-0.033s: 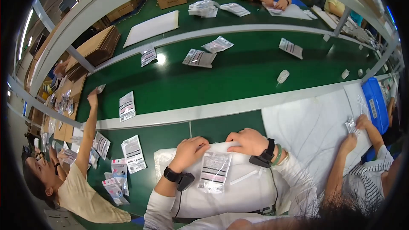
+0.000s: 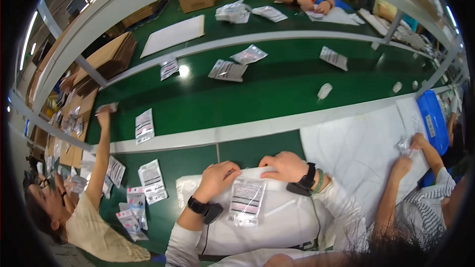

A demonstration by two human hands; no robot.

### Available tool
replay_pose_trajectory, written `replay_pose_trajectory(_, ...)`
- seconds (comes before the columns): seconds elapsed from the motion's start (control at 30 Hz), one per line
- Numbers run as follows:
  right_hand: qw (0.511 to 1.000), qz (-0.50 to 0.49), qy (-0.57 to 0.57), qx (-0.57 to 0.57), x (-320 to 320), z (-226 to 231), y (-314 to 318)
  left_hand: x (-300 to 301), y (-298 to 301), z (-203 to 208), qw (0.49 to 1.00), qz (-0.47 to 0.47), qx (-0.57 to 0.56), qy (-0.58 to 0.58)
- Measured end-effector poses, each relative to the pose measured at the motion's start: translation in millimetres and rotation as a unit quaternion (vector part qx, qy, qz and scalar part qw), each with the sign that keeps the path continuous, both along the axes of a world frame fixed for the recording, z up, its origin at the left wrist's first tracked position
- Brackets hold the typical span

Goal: The person packages items by hand, placing a small white bottle into a plastic pouch, peeling the adhesive strip, and folding the top to seal it. The person then sets the finished item aside on the green work surface and repeats the process.

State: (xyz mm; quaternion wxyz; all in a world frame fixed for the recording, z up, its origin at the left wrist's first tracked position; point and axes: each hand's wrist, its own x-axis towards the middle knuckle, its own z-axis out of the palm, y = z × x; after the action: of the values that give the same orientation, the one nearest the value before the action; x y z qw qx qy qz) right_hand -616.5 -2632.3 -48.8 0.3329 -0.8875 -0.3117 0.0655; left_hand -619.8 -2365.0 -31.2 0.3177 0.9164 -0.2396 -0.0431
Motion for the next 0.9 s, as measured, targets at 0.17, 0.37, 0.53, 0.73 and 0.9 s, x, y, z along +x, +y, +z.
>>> replay_pose_trajectory(0.17, 0.999, 0.018, -0.035, 0.023, 6.2, -12.6, -0.9, -3.8, 1.9, -8.3, 1.000, -0.007, 0.000, -0.022)
replay_pose_trajectory(0.37, 0.998, 0.037, 0.031, -0.026, 7.4, 4.5, -14.0, -0.8, -10.3, -13.1, 0.999, 0.004, 0.014, -0.043)
replay_pose_trajectory(0.53, 0.997, 0.048, -0.011, -0.058, 6.6, 5.6, -27.2, 0.0, -17.0, -11.4, 1.000, 0.011, 0.007, -0.023)
replay_pose_trajectory(0.73, 0.996, 0.047, -0.009, -0.072, 5.9, -3.2, -35.5, -1.5, -24.8, -13.8, 1.000, 0.005, 0.005, -0.027)
replay_pose_trajectory(0.9, 0.984, 0.050, -0.170, -0.029, 6.6, -14.7, -42.7, -3.4, -27.7, -14.7, 1.000, 0.007, 0.004, -0.021)
